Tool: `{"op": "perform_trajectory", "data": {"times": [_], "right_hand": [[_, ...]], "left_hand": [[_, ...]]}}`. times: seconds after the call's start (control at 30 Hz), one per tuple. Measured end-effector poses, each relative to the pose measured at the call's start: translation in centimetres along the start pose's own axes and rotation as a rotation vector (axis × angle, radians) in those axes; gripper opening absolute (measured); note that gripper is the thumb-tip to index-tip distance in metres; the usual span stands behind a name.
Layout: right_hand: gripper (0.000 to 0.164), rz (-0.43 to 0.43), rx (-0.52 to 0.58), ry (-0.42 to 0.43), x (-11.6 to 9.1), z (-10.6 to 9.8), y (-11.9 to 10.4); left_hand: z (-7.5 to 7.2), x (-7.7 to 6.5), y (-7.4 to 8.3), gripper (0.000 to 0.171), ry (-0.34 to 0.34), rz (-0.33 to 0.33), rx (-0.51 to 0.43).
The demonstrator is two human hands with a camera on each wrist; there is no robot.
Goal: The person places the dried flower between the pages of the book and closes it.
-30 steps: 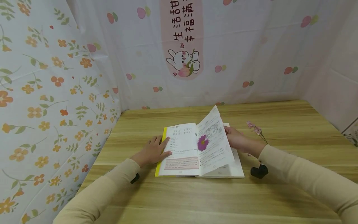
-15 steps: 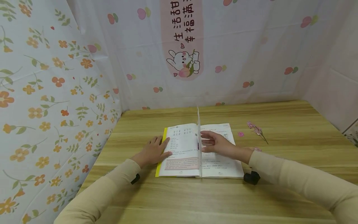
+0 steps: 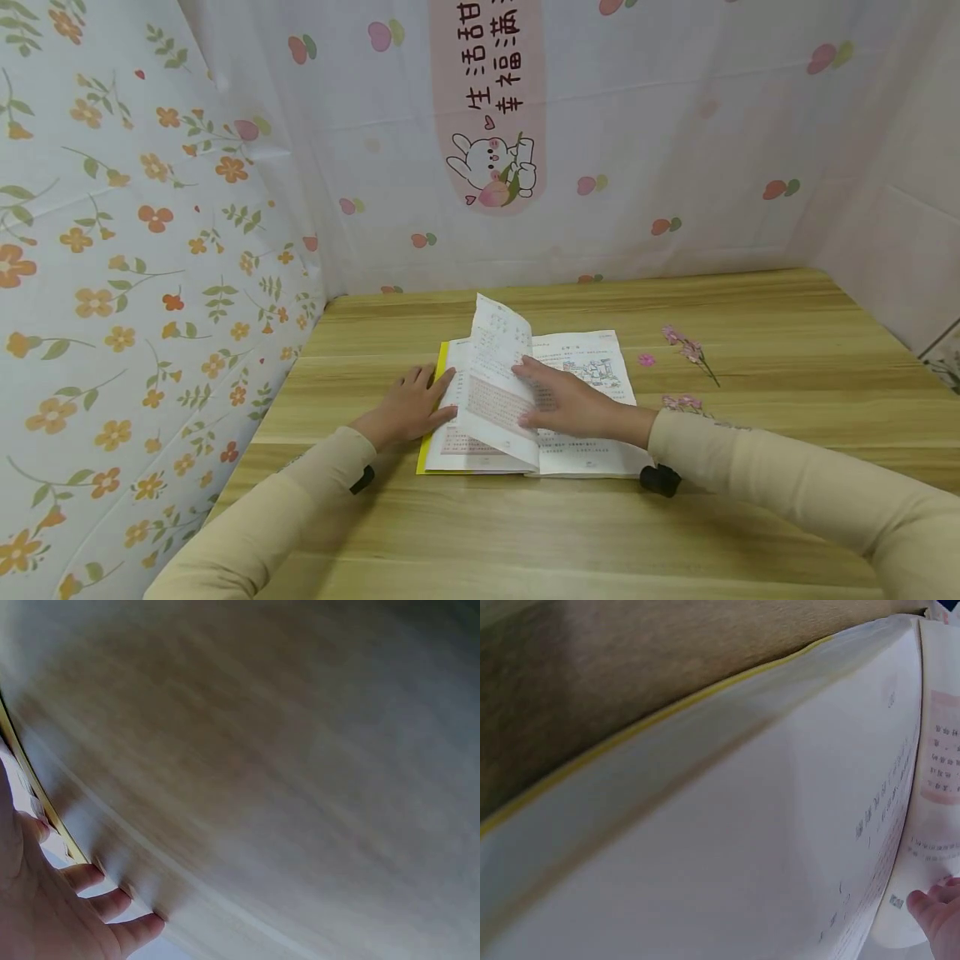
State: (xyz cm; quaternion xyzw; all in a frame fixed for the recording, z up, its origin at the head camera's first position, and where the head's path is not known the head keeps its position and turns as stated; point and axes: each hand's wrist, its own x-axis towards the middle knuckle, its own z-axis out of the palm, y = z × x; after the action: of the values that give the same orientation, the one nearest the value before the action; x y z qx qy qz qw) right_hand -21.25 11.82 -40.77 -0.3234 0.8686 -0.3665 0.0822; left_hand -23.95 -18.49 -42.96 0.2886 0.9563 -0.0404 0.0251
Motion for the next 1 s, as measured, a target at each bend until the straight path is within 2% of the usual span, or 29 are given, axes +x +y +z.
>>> {"op": "perform_trajectory", "data": {"times": [0.17,0.37,0.63,0.8,1.0], "right_hand": [[0.074,-0.110,-0.227,-0.070,-0.2,0.3,0.0],[0.076,-0.231,-0.377,-0.135,-0.2,0.7,0.2],[0.077,-0.248,-0.480,-0.209,0.2,1.4,0.4],[0.073,-0.252,-0.526,-0.268,0.4,1.6,0.2],[0.070,-0.264,-0.554,-0.289,0.8,1.8,-0.1]], "left_hand": [[0.1,-0.1,-0.2,0.061,-0.019,-0.004,0.009],[-0.1,0.0,-0.4,0.058,-0.050,-0.007,-0.012],[0.0,0.0,-0.9,0.056,-0.049,0.003,-0.067],[0.0,-0.1,-0.9,0.055,-0.059,-0.016,-0.113],[-0.5,0.0,-0.9,0.055,-0.040,-0.026,-0.189]]}}
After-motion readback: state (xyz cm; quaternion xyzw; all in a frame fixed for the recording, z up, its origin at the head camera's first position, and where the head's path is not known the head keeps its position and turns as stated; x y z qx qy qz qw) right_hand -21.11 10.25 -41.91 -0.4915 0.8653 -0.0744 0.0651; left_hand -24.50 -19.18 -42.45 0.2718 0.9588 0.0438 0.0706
